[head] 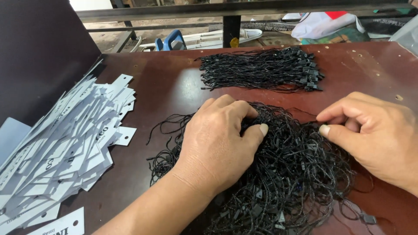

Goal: Untangling and sorting black plastic hang tag fasteners from a tangled pile into an organized stack on a workbench.

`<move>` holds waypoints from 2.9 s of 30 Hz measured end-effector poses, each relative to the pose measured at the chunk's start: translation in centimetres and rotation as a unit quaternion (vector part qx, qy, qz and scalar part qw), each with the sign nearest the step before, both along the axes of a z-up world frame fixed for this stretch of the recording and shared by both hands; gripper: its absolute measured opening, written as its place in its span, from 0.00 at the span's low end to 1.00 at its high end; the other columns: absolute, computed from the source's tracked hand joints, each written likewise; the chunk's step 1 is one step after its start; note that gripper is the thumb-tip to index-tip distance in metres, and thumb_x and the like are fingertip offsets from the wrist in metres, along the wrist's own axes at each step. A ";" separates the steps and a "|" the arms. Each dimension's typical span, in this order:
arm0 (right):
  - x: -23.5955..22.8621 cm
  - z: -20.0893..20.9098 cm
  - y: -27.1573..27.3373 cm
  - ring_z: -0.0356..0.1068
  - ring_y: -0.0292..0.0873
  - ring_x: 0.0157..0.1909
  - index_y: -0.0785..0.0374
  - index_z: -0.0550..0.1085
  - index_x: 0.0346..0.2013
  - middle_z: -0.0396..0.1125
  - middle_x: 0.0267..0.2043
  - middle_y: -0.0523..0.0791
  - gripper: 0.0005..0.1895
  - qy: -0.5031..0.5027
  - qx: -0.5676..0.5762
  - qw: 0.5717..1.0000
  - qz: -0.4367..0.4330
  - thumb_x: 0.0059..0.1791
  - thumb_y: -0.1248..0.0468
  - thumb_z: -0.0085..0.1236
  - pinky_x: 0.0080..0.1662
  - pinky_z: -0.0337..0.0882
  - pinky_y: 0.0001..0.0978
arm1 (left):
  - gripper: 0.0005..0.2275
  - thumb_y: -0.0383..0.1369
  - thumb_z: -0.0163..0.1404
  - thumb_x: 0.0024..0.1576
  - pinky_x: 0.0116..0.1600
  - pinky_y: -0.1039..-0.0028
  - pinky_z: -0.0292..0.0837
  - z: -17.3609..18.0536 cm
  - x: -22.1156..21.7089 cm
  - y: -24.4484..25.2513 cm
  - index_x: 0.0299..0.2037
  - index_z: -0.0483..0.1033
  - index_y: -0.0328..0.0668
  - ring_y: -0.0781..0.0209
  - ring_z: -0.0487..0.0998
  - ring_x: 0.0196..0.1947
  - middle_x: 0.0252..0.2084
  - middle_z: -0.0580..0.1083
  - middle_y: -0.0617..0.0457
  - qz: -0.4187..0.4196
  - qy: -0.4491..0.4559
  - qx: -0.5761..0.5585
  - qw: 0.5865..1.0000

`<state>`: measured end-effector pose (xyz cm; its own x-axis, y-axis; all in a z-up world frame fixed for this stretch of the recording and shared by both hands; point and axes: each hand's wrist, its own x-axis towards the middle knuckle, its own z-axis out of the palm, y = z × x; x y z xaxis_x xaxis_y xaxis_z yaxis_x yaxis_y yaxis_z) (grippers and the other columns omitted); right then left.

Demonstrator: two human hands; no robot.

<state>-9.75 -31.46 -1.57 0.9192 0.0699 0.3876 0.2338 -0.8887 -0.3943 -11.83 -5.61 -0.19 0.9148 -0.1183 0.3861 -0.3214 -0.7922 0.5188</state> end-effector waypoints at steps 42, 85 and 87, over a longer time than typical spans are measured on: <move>0.4 -0.1 1.6 0.63 0.37 0.29 0.62 0.80 0.45 0.69 0.30 0.43 0.07 -0.075 0.122 0.988 0.061 0.52 0.69 0.61 0.37 0.64 0.28 | 0.21 0.51 0.48 0.53 0.50 0.51 0.68 3.9 -1.3 -0.3 0.49 0.78 0.50 0.44 0.73 0.49 0.44 0.76 0.50 0.002 0.011 0.013 1.000; 7.1 5.7 0.0 0.63 0.42 0.27 0.69 0.72 0.49 0.66 0.29 0.51 0.12 0.065 0.319 0.944 0.050 0.51 0.73 0.59 0.30 0.68 0.32 | 0.11 0.33 0.50 0.61 0.27 0.70 0.61 8.7 1.9 3.6 0.24 0.76 0.47 0.66 0.60 0.17 0.20 0.73 0.57 0.169 0.204 -0.156 0.952; 8.2 4.9 0.0 0.63 0.40 0.29 0.67 0.72 0.44 0.67 0.33 0.49 0.07 0.075 0.333 0.939 0.040 0.52 0.74 0.59 0.32 0.67 0.30 | 0.10 0.32 0.51 0.59 0.31 0.69 0.66 7.4 3.6 4.3 0.25 0.78 0.47 0.65 0.66 0.22 0.24 0.76 0.58 0.169 0.195 -0.140 0.956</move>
<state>-1.52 -31.41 3.37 0.9693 -0.0715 0.2354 0.1858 -0.4146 -0.8908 -8.22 -1.28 7.21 0.9633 0.2677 -0.0182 0.1889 -0.6289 0.7542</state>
